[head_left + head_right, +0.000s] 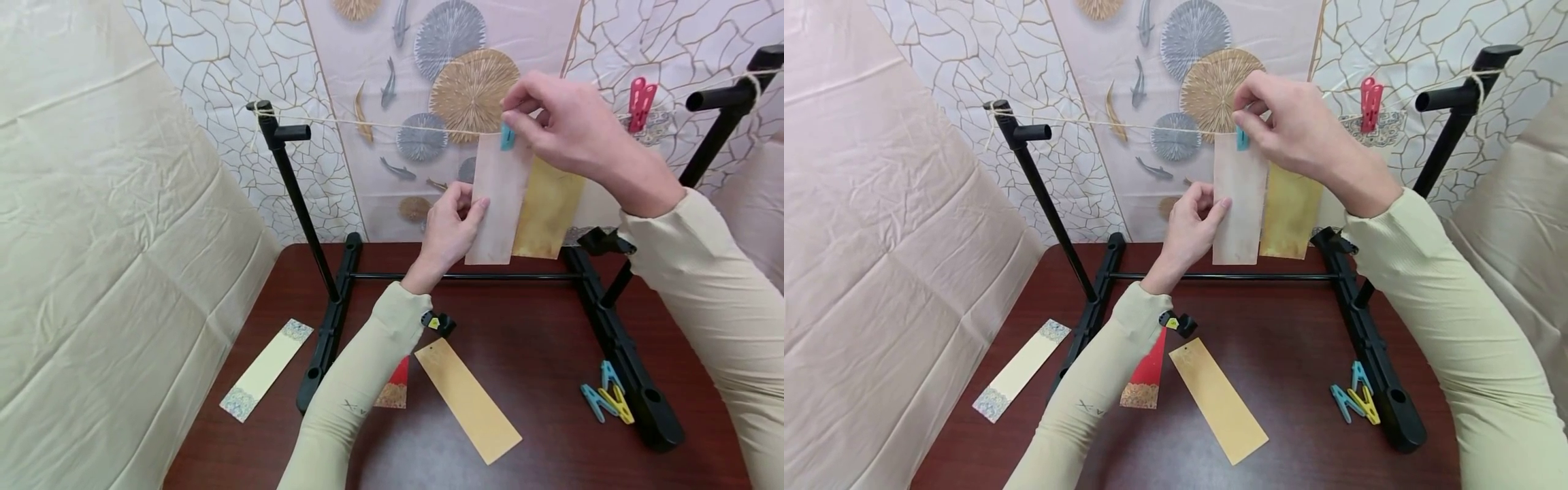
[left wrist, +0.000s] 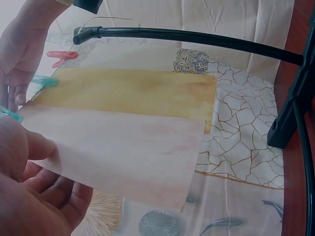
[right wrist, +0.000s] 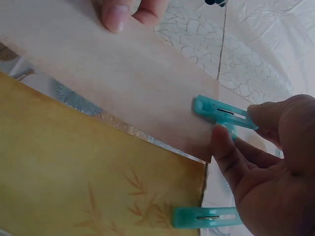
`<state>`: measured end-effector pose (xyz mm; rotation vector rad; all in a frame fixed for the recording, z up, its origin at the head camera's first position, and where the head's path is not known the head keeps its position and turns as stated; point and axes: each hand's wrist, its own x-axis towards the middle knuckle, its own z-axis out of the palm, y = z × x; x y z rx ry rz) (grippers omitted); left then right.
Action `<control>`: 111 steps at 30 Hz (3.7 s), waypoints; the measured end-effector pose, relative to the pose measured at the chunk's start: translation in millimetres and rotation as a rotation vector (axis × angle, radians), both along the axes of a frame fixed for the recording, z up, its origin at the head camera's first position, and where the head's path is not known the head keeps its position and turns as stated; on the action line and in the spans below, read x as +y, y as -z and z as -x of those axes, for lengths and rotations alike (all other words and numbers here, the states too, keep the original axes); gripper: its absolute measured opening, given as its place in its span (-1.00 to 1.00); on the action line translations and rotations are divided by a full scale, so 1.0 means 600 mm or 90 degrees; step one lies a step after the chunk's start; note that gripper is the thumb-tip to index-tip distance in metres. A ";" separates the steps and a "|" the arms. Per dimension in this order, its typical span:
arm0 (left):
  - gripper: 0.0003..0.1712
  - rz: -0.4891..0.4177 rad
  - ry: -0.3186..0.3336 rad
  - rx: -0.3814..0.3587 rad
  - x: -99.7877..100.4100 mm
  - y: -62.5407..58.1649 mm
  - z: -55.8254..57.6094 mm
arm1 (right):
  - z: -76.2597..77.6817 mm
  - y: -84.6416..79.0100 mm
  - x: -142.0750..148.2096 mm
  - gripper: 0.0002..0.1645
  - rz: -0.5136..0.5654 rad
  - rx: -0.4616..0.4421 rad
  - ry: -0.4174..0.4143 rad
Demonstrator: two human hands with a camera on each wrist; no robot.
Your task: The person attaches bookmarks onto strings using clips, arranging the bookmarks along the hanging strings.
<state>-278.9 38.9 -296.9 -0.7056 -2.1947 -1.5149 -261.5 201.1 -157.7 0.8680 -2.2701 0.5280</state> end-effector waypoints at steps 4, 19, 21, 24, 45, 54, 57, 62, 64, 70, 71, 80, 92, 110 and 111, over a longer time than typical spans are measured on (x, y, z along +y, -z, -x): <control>-0.84 0.001 0.011 -0.022 0.000 0.003 0.001 | -0.005 -0.002 0.001 -0.75 -0.006 -0.041 0.018; -0.61 0.121 0.038 -0.105 -0.029 0.043 0.000 | -0.048 0.005 0.024 -0.67 0.025 -0.004 0.042; -0.58 0.113 0.044 -0.120 -0.037 0.053 -0.001 | -0.056 0.010 0.028 -0.68 0.037 0.016 0.041; -0.55 0.097 0.044 -0.140 -0.047 0.068 -0.003 | -0.066 0.019 0.034 -0.70 0.060 0.039 0.027; -0.68 0.027 0.028 -0.194 -0.085 0.137 -0.038 | -0.109 0.122 0.092 -0.79 0.161 -0.014 -0.006; -0.69 0.050 0.051 -0.192 -0.095 0.158 -0.054 | -0.121 0.187 0.110 -0.73 0.179 -0.095 0.047; -0.69 0.067 0.059 -0.196 -0.098 0.170 -0.056 | -0.124 0.212 0.115 -0.69 0.196 -0.118 0.048; -0.68 0.084 0.060 -0.226 -0.101 0.195 -0.055 | -0.129 0.252 0.121 -0.72 0.220 -0.161 0.068; -0.68 0.087 0.060 -0.240 -0.103 0.205 -0.055 | -0.130 0.265 0.124 -0.74 0.217 -0.184 0.085; -0.66 0.124 0.079 -0.280 -0.113 0.229 -0.056 | -0.133 0.299 0.132 -0.78 0.212 -0.264 0.117; -0.66 0.133 0.082 -0.283 -0.115 0.233 -0.057 | -0.134 0.305 0.133 -0.77 0.210 -0.280 0.121; -0.61 0.239 0.087 -0.295 -0.137 0.249 -0.073 | -0.139 0.343 0.141 -0.79 0.165 -0.348 0.142; -0.56 0.349 0.107 -0.293 -0.159 0.272 -0.091 | -0.140 0.391 0.148 -0.83 0.040 -0.354 0.099; -0.64 0.521 0.088 -0.245 -0.158 0.301 -0.104 | -0.151 0.429 0.169 -0.87 -0.043 -0.406 0.064; -0.64 0.523 0.087 -0.251 -0.158 0.301 -0.105 | -0.153 0.431 0.170 -0.87 -0.047 -0.413 0.062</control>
